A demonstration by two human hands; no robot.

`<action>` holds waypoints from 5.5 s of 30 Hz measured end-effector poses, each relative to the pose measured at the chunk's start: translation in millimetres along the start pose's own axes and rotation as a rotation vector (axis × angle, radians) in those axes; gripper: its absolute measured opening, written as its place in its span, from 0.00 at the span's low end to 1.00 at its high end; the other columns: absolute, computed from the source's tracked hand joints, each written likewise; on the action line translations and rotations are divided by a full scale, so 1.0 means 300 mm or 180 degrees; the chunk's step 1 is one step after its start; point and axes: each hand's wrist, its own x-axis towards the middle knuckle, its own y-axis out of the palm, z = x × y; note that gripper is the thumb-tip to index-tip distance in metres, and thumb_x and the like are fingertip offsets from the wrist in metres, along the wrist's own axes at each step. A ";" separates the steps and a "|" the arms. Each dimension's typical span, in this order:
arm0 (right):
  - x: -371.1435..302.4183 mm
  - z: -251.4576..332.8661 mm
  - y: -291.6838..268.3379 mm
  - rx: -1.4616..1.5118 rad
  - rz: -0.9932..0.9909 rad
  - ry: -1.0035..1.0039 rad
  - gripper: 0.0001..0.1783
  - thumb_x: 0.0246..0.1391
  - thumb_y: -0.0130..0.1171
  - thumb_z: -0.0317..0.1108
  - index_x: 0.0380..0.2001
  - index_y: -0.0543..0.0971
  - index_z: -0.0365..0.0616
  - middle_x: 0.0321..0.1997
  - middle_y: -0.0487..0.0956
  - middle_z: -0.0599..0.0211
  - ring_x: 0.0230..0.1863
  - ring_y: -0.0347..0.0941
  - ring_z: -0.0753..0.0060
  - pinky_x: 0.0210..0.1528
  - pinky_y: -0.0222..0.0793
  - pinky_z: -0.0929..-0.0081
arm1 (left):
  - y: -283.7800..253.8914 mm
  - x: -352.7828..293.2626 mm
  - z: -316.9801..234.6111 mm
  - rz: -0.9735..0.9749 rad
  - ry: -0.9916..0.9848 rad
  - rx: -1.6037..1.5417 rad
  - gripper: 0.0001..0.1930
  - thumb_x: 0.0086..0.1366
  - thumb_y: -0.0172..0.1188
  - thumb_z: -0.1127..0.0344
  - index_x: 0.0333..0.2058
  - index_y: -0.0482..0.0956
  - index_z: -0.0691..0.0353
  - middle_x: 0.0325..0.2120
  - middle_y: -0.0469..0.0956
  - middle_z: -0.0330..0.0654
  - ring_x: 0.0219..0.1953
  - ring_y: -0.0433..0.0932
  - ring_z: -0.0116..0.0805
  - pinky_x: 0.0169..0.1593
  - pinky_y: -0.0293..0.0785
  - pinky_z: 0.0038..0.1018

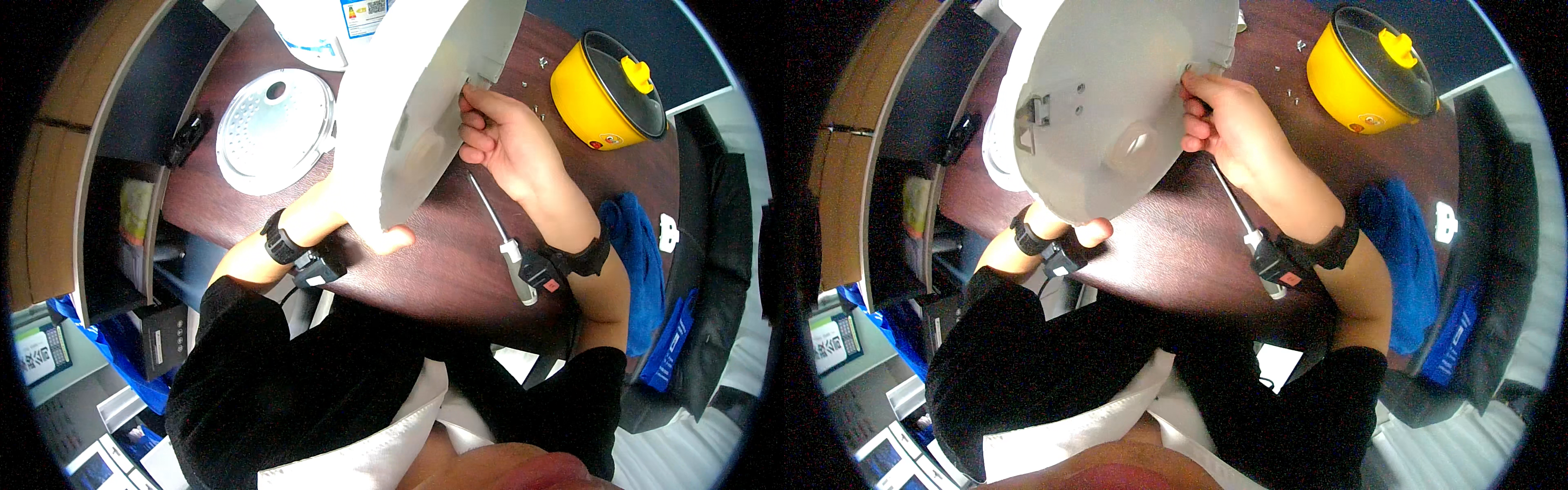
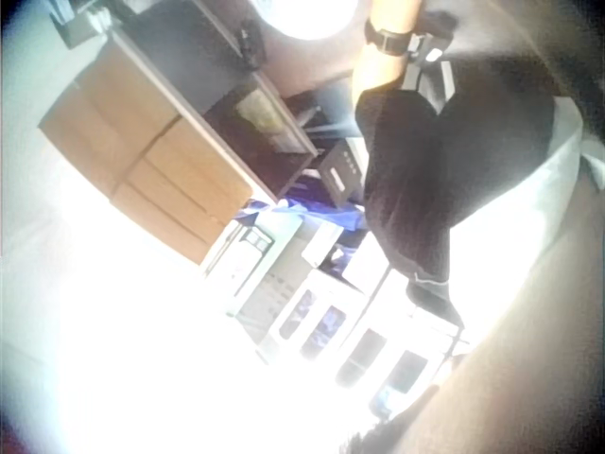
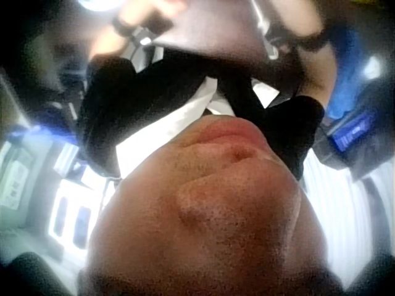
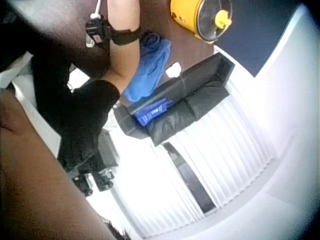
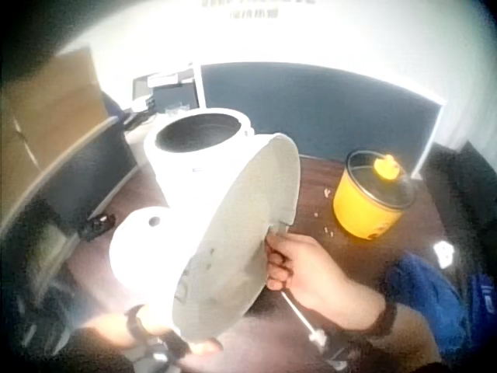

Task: The person wipes a white plastic handle and a white lid with a blue cloth, then attaches the handle to the lid. They insert and tighten several screws into the lid using a screwdriver.

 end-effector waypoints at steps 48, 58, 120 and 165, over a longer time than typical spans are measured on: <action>0.030 0.015 -0.087 0.0874 0.0796 0.0917 0.07 0.57 0.45 0.32 0.26 0.67 0.43 0.15 0.58 0.80 0.09 0.49 0.84 0.13 0.46 0.82 | 0.007 -0.013 0.012 0.0077 -0.0105 -0.0001 0.46 0.48 0.61 0.38 0.56 0.61 0.68 0.49 0.70 0.51 0.51 0.72 0.41 0.56 0.69 0.36; 0.002 0.016 -0.041 -0.4703 -0.0379 -0.2538 0.13 0.54 0.53 0.36 0.22 0.74 0.38 0.21 0.75 0.48 0.26 0.73 0.43 0.29 0.69 0.54 | 0.004 -0.015 0.015 0.0034 -0.0139 -0.0040 0.46 0.48 0.61 0.38 0.56 0.61 0.68 0.50 0.70 0.52 0.51 0.72 0.41 0.56 0.69 0.36; 0.169 0.117 -0.461 -0.6866 -0.1266 -0.0710 0.14 0.56 0.49 0.35 0.34 0.74 0.31 0.33 0.77 0.38 0.38 0.75 0.42 0.44 0.70 0.54 | 0.072 0.181 -0.067 -0.1297 0.0894 -0.0616 0.50 0.48 0.57 0.33 0.57 0.57 0.70 0.48 0.69 0.55 0.49 0.73 0.45 0.52 0.73 0.38; 0.013 0.135 -0.143 -0.2380 0.0598 -0.1346 0.12 0.59 0.53 0.35 0.40 0.74 0.37 0.29 0.72 0.68 0.18 0.67 0.86 0.16 0.62 0.90 | 0.096 0.178 -0.059 -0.0311 0.0095 -0.0759 0.53 0.48 0.59 0.34 0.61 0.50 0.69 0.54 0.63 0.57 0.54 0.68 0.47 0.54 0.70 0.40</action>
